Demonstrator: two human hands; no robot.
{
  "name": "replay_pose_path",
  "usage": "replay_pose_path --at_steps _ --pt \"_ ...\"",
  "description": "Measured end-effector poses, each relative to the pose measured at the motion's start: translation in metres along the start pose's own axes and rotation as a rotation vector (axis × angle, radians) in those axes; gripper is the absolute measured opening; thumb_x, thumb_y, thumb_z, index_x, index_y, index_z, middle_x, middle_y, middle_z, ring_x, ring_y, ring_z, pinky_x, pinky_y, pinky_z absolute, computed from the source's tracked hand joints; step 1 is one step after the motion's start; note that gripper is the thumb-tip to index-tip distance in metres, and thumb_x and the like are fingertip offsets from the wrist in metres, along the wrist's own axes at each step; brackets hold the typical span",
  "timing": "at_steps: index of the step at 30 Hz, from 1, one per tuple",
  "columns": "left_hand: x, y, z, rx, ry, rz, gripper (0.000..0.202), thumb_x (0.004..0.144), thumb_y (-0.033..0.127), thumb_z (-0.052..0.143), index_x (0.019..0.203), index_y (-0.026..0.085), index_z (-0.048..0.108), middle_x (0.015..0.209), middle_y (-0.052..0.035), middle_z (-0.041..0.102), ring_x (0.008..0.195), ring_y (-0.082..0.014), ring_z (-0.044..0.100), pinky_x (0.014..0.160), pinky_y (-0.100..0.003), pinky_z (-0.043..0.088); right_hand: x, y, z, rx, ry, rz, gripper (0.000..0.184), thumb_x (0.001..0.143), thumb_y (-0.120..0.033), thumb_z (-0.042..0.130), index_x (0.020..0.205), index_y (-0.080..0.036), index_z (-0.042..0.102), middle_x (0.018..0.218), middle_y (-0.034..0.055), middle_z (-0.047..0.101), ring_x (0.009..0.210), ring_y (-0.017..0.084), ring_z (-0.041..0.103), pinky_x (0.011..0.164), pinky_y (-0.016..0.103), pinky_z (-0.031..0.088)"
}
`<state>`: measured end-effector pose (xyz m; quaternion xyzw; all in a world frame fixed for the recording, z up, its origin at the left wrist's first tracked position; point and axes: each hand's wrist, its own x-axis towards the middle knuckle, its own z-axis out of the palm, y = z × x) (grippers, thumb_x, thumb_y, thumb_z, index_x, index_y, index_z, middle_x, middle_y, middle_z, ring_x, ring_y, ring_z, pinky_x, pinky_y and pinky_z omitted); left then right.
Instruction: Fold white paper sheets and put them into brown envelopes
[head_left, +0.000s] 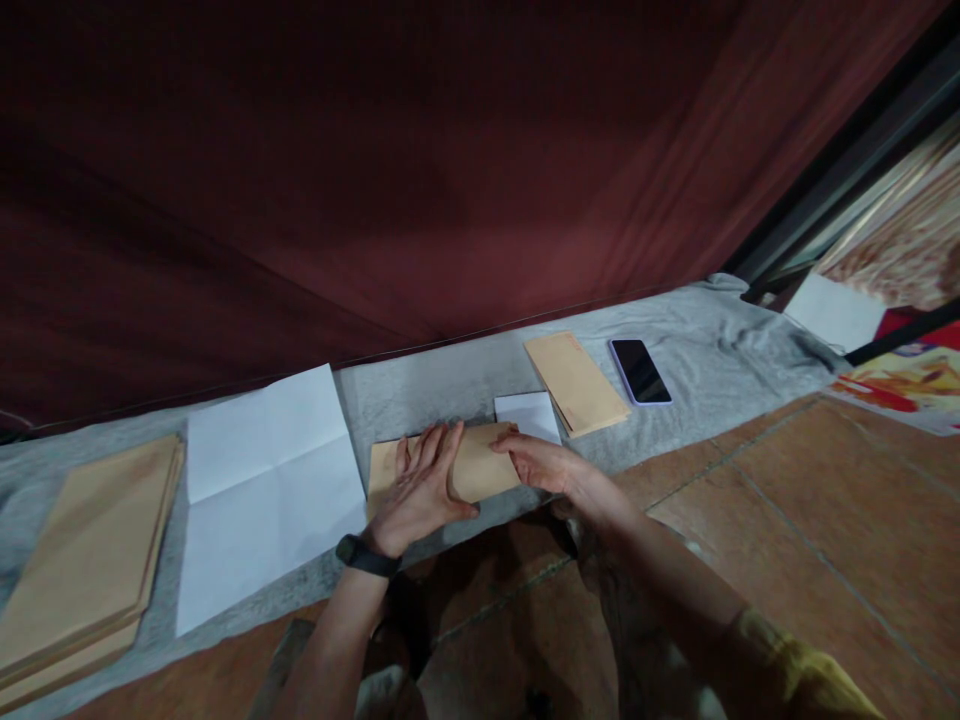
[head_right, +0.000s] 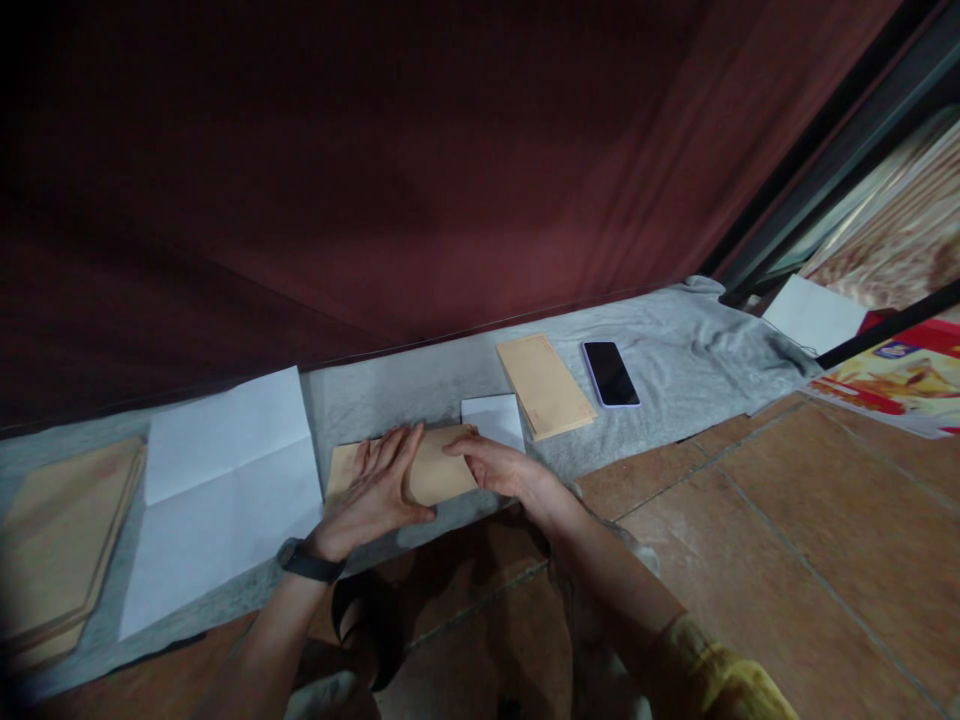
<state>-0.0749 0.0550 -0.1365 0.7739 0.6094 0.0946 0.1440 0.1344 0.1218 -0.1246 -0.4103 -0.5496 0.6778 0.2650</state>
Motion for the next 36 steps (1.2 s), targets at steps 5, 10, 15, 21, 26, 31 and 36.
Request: replay_pose_path --at_steps 5,10,15,21,26,31,36 --pt "0.001 -0.001 -0.001 0.001 0.051 0.029 0.125 0.062 0.048 0.081 0.159 0.028 0.006 0.15 -0.0148 0.042 0.141 -0.0377 0.039 0.12 -0.06 0.015 -0.002 -0.003 -0.004 0.275 -0.163 0.2 0.023 0.08 -0.04 0.066 0.093 -0.022 0.069 0.083 0.0049 0.072 0.08 0.022 0.069 0.072 0.033 0.057" --pt "0.002 0.003 -0.008 0.055 0.11 0.007 0.118 0.066 0.046 0.079 0.159 0.024 0.01 0.148 -0.0164 0.043 0.141 -0.0378 0.038 0.121 -0.06 0.014 -0.007 -0.002 -0.037 0.184 0.017 0.092 0.032 0.082 -0.045 0.067 0.097 -0.017 0.068 0.088 0.008 0.072 0.074 0.018 0.068 0.072 0.031 0.056" --pt "0.003 0.002 -0.008 0.096 0.181 -0.009 0.115 0.069 0.045 0.078 0.159 0.023 0.009 0.154 -0.0191 0.036 0.146 -0.0387 0.03 0.121 -0.061 0.012 -0.03 0.011 -0.068 -0.547 0.531 -0.038 0.025 0.092 -0.042 0.053 0.09 -0.02 0.064 0.079 0.0052 0.07 0.07 0.018 0.066 0.067 0.028 0.05" --pt "0.003 -0.006 -0.01 0.087 0.153 0.002 0.115 0.07 0.042 0.077 0.159 0.025 0.006 0.157 -0.0192 0.033 0.148 -0.0388 0.027 0.119 -0.065 0.013 -0.049 0.024 -0.044 -1.201 0.55 0.147 0.039 0.095 -0.054 0.054 0.1 -0.016 0.062 0.09 0.0183 0.072 0.084 0.029 0.072 0.07 0.033 0.049" --pt "0.004 -0.013 -0.014 0.092 0.168 -0.008 0.115 0.072 0.043 0.076 0.16 0.024 0.003 0.159 -0.0202 0.031 0.149 -0.0392 0.025 0.119 -0.064 0.014 -0.042 0.024 -0.026 -1.217 0.583 0.213 0.047 0.09 -0.054 0.064 0.112 -0.014 0.056 0.107 0.0213 0.069 0.093 0.032 0.071 0.074 0.036 0.05" --pt "0.004 -0.021 -0.018 0.104 0.177 -0.029 0.114 0.073 0.044 0.073 0.16 0.022 0.002 0.159 -0.0212 0.03 0.15 -0.0385 0.022 0.119 -0.063 0.015 -0.037 0.027 -0.028 -1.067 0.551 0.226 0.029 0.091 -0.046 0.061 0.1 -0.019 0.056 0.098 0.0131 0.07 0.092 0.028 0.071 0.074 0.033 0.048" --pt "0.0 -0.029 -0.02 0.112 0.177 -0.035 0.114 0.073 0.044 0.073 0.16 0.023 0.002 0.16 -0.02 0.029 0.152 -0.0372 0.019 0.12 -0.062 0.014 -0.036 0.038 -0.038 -0.819 0.561 0.054 0.013 0.087 -0.034 0.058 0.088 -0.023 0.052 0.077 0.0043 0.065 0.075 0.023 0.066 0.065 0.032 0.046"
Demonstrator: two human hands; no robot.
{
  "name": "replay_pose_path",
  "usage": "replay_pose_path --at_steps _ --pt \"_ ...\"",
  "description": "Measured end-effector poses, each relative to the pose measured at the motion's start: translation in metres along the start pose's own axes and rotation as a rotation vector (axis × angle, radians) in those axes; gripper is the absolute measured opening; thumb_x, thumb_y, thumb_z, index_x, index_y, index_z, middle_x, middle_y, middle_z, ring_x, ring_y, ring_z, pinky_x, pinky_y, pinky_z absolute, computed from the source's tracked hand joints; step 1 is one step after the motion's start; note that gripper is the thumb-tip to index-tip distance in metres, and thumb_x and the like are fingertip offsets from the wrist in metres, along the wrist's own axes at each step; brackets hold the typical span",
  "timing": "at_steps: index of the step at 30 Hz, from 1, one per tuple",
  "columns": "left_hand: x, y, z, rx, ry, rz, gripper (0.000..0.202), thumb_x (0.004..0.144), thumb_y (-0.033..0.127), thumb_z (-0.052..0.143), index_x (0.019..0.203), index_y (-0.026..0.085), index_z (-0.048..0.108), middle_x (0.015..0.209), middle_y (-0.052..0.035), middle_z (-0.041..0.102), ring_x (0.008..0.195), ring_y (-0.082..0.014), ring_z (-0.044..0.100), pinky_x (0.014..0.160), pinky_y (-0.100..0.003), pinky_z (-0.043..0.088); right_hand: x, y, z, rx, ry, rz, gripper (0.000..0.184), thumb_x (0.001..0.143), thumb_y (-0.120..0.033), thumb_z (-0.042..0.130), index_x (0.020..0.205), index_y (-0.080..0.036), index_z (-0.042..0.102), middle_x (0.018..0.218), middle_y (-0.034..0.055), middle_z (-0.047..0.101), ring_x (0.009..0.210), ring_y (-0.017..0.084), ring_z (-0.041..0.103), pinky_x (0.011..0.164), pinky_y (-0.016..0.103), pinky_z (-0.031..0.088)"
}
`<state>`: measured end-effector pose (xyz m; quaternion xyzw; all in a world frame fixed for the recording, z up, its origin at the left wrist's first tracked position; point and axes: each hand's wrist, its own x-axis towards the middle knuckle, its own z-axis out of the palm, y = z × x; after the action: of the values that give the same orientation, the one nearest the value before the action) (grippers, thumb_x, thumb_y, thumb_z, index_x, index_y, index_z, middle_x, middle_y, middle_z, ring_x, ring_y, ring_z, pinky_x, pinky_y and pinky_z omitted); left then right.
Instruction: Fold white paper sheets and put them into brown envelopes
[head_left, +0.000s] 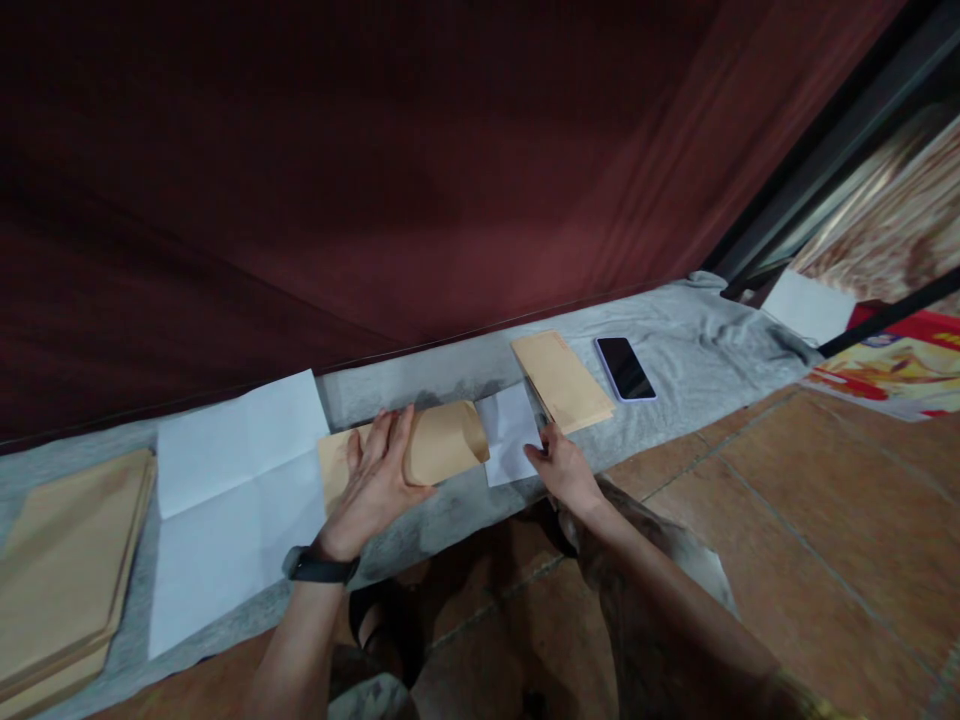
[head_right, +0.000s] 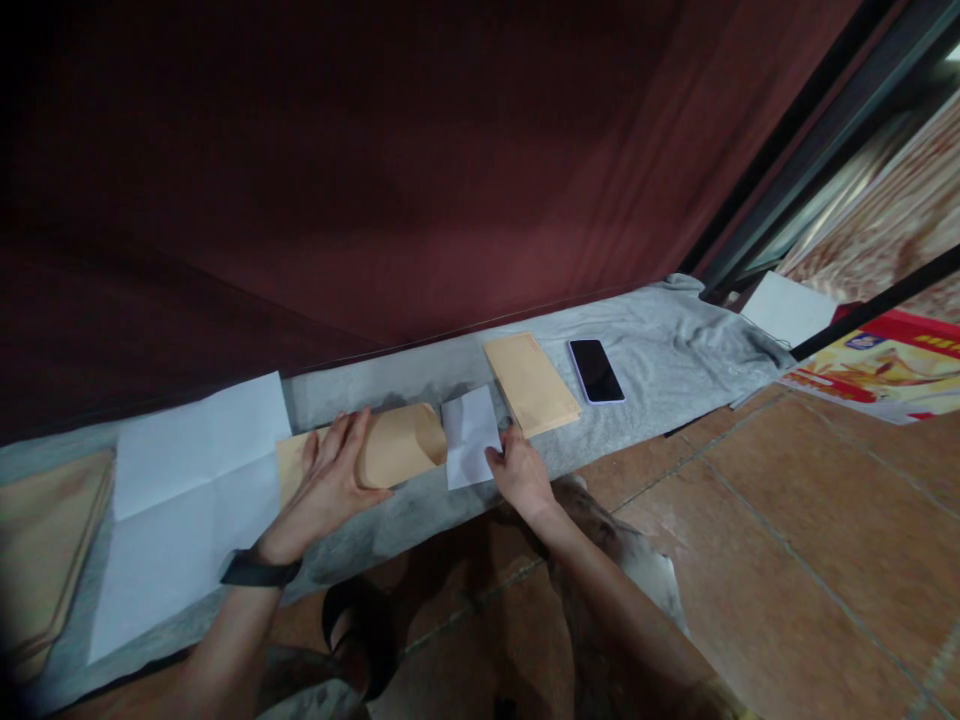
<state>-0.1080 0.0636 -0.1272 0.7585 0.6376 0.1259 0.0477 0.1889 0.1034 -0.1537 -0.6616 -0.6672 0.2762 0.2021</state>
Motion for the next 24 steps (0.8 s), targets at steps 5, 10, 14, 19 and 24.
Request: replay_pose_path --at_steps 5,10,14,19,24 --pt "-0.001 -0.002 -0.001 0.0 -0.036 -0.016 0.115 0.071 0.045 0.074 0.16 0.023 0.003 0.16 -0.0214 0.027 0.151 -0.0389 0.021 0.119 -0.065 0.013 0.016 0.017 -0.024 0.534 0.033 -0.068 0.016 0.087 -0.037 0.053 0.095 -0.023 0.055 0.071 -0.0015 0.06 0.061 0.017 0.059 0.055 0.028 0.047" --pt "0.001 0.0 0.001 -0.006 -0.1 -0.022 0.116 0.069 0.043 0.074 0.16 0.021 0.006 0.159 -0.0222 0.03 0.15 -0.0392 0.023 0.119 -0.063 0.013 0.026 0.021 -0.057 0.676 0.121 -0.08 0.031 0.08 -0.046 0.063 0.095 -0.02 0.064 0.067 -0.0023 0.059 0.053 0.013 0.049 0.05 0.026 0.042" --pt "0.003 0.0 0.004 -0.015 -0.171 -0.05 0.119 0.066 0.046 0.076 0.16 0.02 0.007 0.159 -0.0226 0.031 0.149 -0.0398 0.024 0.119 -0.062 0.014 0.022 0.017 -0.061 0.6 0.049 -0.146 0.031 0.083 -0.045 0.061 0.098 -0.019 0.069 0.076 0.0011 0.066 0.059 0.014 0.05 0.054 0.026 0.041" --pt "0.005 -0.002 0.008 -0.03 -0.241 -0.07 0.122 0.065 0.047 0.076 0.16 0.021 0.003 0.161 -0.0214 0.027 0.152 -0.0381 0.018 0.12 -0.061 0.01 0.018 0.015 -0.055 0.485 0.004 -0.185 0.031 0.086 -0.042 0.057 0.102 -0.018 0.07 0.081 0.003 0.068 0.064 0.015 0.054 0.059 0.027 0.043" --pt "0.007 -0.003 0.008 -0.04 -0.246 -0.066 0.123 0.064 0.046 0.076 0.16 0.022 0.003 0.161 -0.0211 0.026 0.152 -0.0374 0.018 0.12 -0.061 0.01 0.026 0.024 -0.053 0.577 -0.199 -0.107 0.033 0.083 -0.044 0.059 0.1 -0.018 0.069 0.07 0.0001 0.062 0.054 0.013 0.052 0.049 0.025 0.042"
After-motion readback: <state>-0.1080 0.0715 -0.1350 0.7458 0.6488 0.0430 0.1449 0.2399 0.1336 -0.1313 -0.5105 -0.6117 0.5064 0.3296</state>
